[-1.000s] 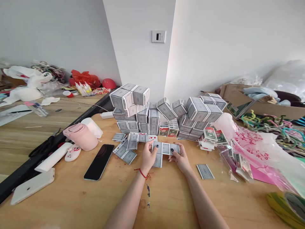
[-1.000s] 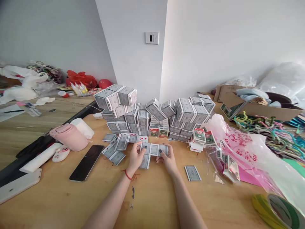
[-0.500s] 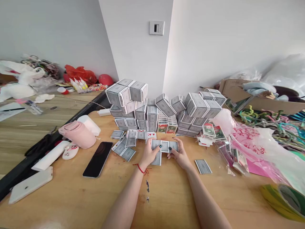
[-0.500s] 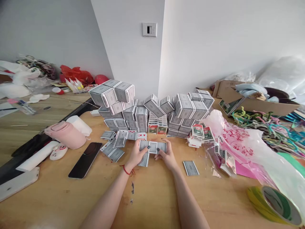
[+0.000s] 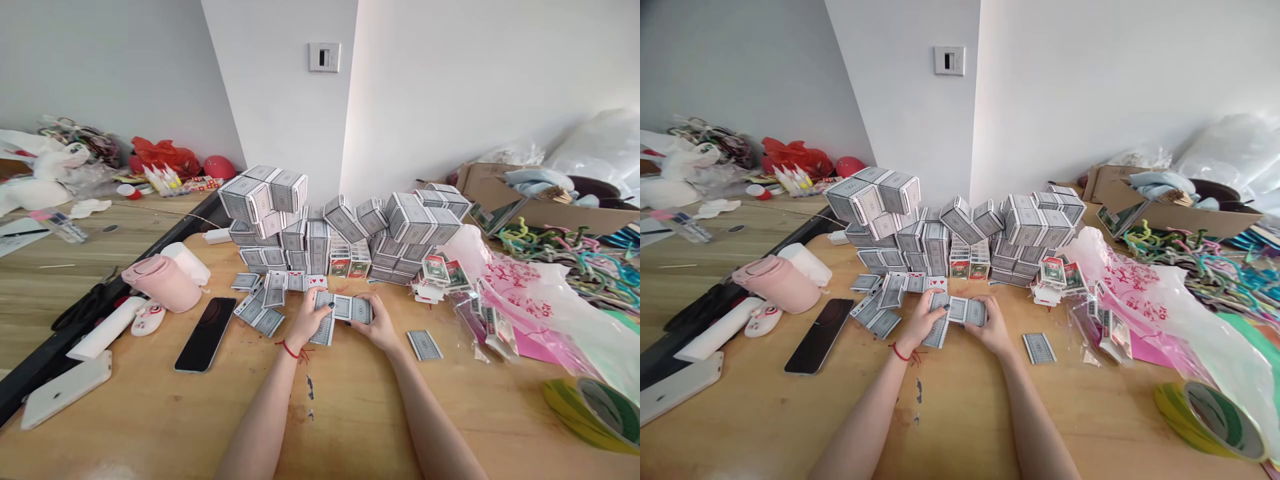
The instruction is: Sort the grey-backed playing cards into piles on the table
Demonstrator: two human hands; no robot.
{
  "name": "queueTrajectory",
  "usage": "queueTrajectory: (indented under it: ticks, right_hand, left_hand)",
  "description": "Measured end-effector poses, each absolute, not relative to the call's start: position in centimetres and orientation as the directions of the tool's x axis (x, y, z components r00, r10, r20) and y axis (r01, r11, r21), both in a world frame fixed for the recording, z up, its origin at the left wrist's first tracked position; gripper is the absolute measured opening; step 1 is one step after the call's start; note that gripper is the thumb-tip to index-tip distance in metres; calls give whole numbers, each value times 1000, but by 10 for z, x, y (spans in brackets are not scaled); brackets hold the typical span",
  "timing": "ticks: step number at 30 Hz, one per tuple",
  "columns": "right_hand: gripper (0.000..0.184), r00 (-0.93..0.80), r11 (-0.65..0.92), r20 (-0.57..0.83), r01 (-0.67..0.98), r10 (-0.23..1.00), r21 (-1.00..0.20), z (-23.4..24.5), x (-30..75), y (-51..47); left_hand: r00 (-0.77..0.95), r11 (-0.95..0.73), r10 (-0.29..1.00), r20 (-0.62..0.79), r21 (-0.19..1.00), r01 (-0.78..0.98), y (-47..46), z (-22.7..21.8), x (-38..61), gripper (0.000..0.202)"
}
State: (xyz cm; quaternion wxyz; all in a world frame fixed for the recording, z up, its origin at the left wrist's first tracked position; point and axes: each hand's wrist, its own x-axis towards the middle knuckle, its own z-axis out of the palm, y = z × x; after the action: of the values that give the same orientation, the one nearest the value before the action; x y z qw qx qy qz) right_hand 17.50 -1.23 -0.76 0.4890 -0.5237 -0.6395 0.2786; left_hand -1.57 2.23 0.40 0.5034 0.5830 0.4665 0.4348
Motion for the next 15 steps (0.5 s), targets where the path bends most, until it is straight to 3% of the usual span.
queueTrajectory:
  ticks: [9, 15]
  right_hand:
    - [54, -131, 251, 218, 351, 967, -902, -2, 181, -15]
    - [53, -32, 251, 262, 412, 965, -876, -5, 174, -17]
  left_hand:
    - [334, -94, 941, 45, 987, 132, 24, 2, -23, 30]
    - [280, -106, 958, 62, 984, 143, 23, 2, -21, 31]
